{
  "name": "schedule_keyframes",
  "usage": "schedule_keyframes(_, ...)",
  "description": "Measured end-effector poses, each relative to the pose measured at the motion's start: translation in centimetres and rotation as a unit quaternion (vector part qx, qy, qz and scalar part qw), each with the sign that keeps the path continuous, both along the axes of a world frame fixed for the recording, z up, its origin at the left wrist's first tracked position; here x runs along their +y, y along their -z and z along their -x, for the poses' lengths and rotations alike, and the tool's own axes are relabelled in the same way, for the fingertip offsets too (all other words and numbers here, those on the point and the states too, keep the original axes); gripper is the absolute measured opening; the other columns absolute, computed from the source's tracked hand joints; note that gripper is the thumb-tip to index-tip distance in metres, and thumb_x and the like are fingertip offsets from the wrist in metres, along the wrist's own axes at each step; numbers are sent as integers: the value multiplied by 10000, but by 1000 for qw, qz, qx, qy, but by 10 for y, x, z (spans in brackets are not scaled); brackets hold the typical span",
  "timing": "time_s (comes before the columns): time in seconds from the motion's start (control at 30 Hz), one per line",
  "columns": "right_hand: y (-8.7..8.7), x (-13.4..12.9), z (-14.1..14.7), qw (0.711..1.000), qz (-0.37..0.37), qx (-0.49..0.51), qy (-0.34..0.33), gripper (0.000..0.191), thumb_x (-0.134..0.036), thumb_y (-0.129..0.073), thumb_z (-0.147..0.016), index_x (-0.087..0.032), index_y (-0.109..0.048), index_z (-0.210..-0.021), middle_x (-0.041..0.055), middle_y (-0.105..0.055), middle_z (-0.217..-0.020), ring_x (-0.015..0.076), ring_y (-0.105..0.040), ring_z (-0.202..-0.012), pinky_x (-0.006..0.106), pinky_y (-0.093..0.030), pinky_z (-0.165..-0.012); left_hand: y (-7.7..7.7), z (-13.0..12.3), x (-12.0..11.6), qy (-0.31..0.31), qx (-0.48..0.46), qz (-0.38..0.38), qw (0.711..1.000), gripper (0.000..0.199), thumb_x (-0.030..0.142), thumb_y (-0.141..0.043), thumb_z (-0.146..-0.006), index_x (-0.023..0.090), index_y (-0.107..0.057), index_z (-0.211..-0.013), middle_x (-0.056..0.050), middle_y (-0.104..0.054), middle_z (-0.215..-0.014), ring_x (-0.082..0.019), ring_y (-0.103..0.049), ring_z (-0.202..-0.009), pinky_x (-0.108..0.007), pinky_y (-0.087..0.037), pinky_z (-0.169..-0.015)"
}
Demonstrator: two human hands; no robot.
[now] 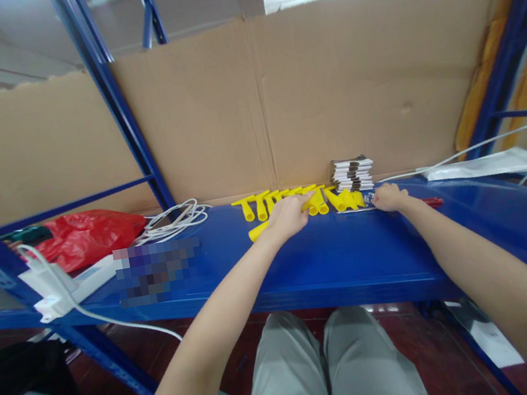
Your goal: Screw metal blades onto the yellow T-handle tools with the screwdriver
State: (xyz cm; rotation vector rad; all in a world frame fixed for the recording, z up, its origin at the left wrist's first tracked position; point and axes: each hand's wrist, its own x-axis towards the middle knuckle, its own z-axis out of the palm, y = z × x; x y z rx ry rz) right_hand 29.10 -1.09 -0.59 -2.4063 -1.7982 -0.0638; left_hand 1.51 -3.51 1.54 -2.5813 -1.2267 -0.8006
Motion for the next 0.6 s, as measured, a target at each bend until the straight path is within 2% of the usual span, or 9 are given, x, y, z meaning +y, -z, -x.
schedule_keyframes(0.1,1,1,1,1000,-11,4,2,338,-175,-478,-802,-119,-651,-1086,228,-525,-1280,371,-448,-1236,553,-402,-956,-10,-7,7,14,-159,50,986,163,222,-576,-841,143,-705,-902,-66,-719,-832,-194,-662,-797,-273,-499,-711)
schedule_keyframes(0.13,1,2,0,1000,-16,6,2,346,-179,-471,-805,-123,-646,-1098,226,-522,-1283,370,-446,-1236,555,-400,-955,-13,-11,8,7,-223,86,971,181,259,-588,-843,118,-680,-776,-54,-683,-691,-174,-643,-670,-251,-485,-617)
schedule_keyframes(0.2,2,3,-1,1000,-26,10,4,358,-190,-458,-811,-128,-637,-1115,221,-513,-1290,367,-442,-1235,556,-397,-949,-18,-19,9,16,-357,179,917,249,276,-596,-846,121,-589,-651,4,-558,-498,-110,-533,-440,-209,-411,-463)
schedule_keyframes(0.3,3,4,-2,999,-33,19,8,362,-200,-463,-808,-142,-630,-1123,200,-524,-1272,354,-449,-1227,539,-401,-945,-20,-30,6,76,-499,310,806,266,169,-587,-840,144,-495,-592,49,-486,-452,-48,-413,-319,-176,-340,-383)
schedule_keyframes(0.37,4,5,-1,999,-42,25,12,351,-203,-472,-802,-149,-632,-1110,190,-541,-1241,344,-465,-1210,512,-412,-937,-18,-35,4,90,-543,375,746,278,134,-592,-833,146,-479,-579,47,-483,-446,-46,-414,-313,-172,-338,-371)
schedule_keyframes(0.47,5,9,0,997,-69,25,0,323,-197,-450,-808,-136,-639,-1063,197,-566,-1180,335,-500,-1163,469,-435,-900,-10,-36,3,86,-570,438,689,236,97,-578,-839,129,-510,-616,20,-544,-489,-46,-449,-345,-166,-375,-388)
schedule_keyframes(0.53,6,13,1,995,-96,26,-26,294,-182,-443,-799,-130,-647,-1004,189,-598,-1103,319,-529,-1114,426,-448,-865,-4,-35,4,70,-566,469,674,189,57,-566,-832,113,-538,-654,3,-583,-528,-43,-465,-366,-162,-398,-407)
schedule_keyframes(0.6,7,17,3,985,-140,45,-88,229,-166,-469,-765,-132,-653,-898,156,-632,-965,288,-566,-1026,370,-453,-825,3,-33,4,52,-539,496,679,158,33,-564,-818,102,-561,-676,-4,-594,-537,-49,-475,-377,-168,-409,-414)
